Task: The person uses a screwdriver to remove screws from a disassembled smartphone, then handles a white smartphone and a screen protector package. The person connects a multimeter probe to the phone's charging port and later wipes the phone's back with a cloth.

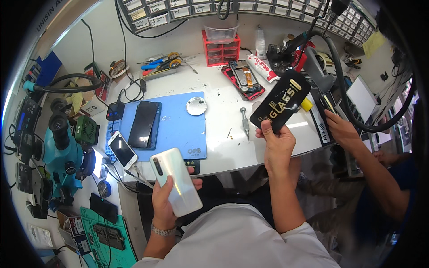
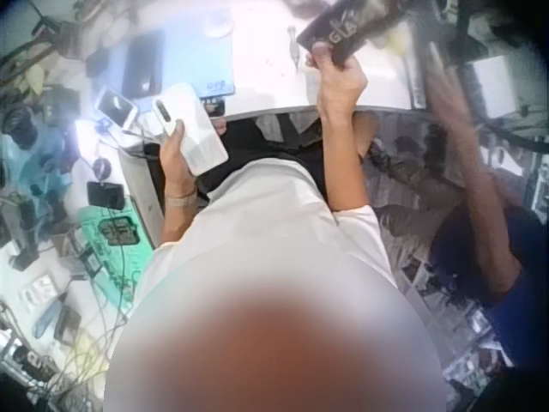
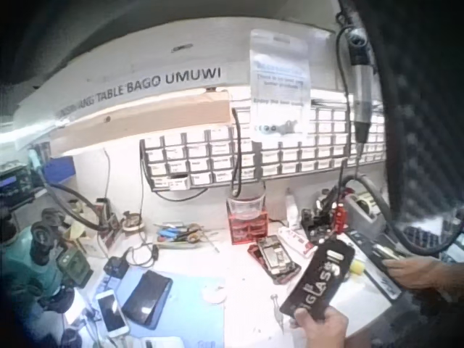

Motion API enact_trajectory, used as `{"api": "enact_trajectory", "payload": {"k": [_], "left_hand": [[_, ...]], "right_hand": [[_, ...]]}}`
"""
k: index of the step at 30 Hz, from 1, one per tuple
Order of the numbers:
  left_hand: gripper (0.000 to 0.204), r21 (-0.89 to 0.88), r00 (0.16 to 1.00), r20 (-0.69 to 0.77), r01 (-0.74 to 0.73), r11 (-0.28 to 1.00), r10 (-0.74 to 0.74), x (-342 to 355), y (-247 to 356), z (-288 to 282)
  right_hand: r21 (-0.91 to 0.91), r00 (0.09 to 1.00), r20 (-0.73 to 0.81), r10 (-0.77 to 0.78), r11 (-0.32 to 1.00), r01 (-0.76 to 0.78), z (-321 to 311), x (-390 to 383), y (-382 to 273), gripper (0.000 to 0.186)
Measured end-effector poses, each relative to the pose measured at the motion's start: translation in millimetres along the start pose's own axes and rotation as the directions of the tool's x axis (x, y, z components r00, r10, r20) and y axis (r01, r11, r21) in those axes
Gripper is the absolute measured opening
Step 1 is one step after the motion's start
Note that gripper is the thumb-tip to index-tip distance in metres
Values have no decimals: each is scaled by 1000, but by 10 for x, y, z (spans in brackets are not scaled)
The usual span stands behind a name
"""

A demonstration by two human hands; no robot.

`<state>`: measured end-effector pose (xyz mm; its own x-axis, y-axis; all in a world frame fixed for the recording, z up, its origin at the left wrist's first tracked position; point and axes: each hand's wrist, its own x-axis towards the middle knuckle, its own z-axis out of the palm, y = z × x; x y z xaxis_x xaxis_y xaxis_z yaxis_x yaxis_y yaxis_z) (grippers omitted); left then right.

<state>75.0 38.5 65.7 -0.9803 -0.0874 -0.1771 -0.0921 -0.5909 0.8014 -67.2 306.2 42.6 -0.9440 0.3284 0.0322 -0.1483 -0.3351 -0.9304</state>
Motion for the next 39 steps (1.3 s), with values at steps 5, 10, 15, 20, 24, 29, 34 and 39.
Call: {"api": "enact_trajectory", "payload": {"k": [5, 10, 15, 20, 24, 29, 34, 39], "left_hand": [[50, -27, 999, 53, -10, 1000, 11, 325, -126, 181], [43, -18, 996, 94, 9, 1000, -8, 426, -220, 258], [43, 29, 992, 114, 52, 998, -55, 436, -289, 258], [45, 118, 990, 142, 1, 993, -18, 414, -280, 318], [46, 181, 987, 157, -52, 982, 23, 390, -283, 336], [41, 196, 991, 124, -71, 978, 47, 380, -287, 391], [42, 207, 990, 134, -70, 976, 43, 389, -312, 377], [44, 245, 988, 142, -98, 964, 65, 381, -303, 389]], "right_hand": [[-10, 984, 172, 38, 999, -36, 319, -336, -124, 16], [-183, 944, 326, 57, 983, 4, 434, -560, -109, 17], [-131, 927, 367, 82, 991, -35, 480, -593, -150, 15], [-112, 932, 347, 109, 991, -74, 515, -605, -207, 12], [-116, 926, 361, 108, 991, -71, 500, -594, -216, 12], [-122, 931, 355, 84, 992, -43, 485, -599, -219, 12], [-140, 926, 346, 150, 984, -107, 495, -621, -286, 11], [-114, 933, 355, 66, 993, -27, 504, -653, -251, 10]]}}
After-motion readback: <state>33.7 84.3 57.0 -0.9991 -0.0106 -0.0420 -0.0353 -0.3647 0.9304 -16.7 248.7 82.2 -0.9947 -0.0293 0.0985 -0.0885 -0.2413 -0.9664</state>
